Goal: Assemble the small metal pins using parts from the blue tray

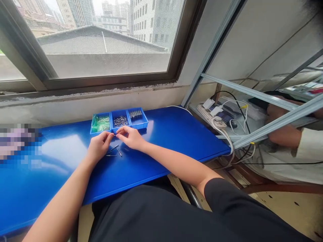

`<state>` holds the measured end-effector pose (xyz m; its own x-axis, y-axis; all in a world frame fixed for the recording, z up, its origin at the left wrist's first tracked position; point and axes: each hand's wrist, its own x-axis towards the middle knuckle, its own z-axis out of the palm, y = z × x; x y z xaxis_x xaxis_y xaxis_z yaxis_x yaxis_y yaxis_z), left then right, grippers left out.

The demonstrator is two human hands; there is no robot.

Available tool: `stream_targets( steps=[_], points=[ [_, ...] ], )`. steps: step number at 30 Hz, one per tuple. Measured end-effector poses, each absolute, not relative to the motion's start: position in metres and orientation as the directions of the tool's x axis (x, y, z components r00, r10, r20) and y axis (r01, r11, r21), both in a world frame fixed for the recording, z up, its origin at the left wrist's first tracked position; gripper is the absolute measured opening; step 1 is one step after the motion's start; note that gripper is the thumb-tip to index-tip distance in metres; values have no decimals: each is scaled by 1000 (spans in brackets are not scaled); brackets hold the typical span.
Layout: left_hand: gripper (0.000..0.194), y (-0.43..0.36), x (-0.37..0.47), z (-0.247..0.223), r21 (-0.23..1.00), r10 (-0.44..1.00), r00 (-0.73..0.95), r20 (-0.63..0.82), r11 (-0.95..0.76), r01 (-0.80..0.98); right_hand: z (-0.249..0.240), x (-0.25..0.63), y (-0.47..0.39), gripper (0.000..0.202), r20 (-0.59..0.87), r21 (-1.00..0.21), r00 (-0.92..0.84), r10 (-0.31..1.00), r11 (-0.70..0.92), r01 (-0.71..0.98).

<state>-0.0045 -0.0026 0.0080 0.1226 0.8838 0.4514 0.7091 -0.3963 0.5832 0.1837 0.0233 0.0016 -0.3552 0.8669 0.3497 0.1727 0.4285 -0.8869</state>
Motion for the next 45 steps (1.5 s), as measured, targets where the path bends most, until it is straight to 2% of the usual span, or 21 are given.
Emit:
stream_targets(
  steps=[6, 15, 23, 31, 45],
  points=[
    [41, -1, -8, 5, 590, 884, 101, 456, -386, 709, 0, 183, 26, 16, 378, -874, -330, 865, 451, 180],
    [30, -5, -4, 6, 632, 877, 142, 458, -434, 642, 1, 184, 25, 16, 367, -871, -321, 873, 444, 212],
    [40, -4, -5, 10, 605, 874, 162, 458, -440, 663, 2, 184, 25, 18, 383, -868, -332, 862, 458, 190],
    [28, -7, -3, 7, 665, 887, 120, 445, -417, 620, 1, 183, 26, 18, 368, -884, -326, 871, 436, 167],
    [35, -4, -5, 9, 619, 873, 151, 464, -442, 649, 3, 183, 24, 17, 359, -892, -328, 874, 424, 155]
  ],
)
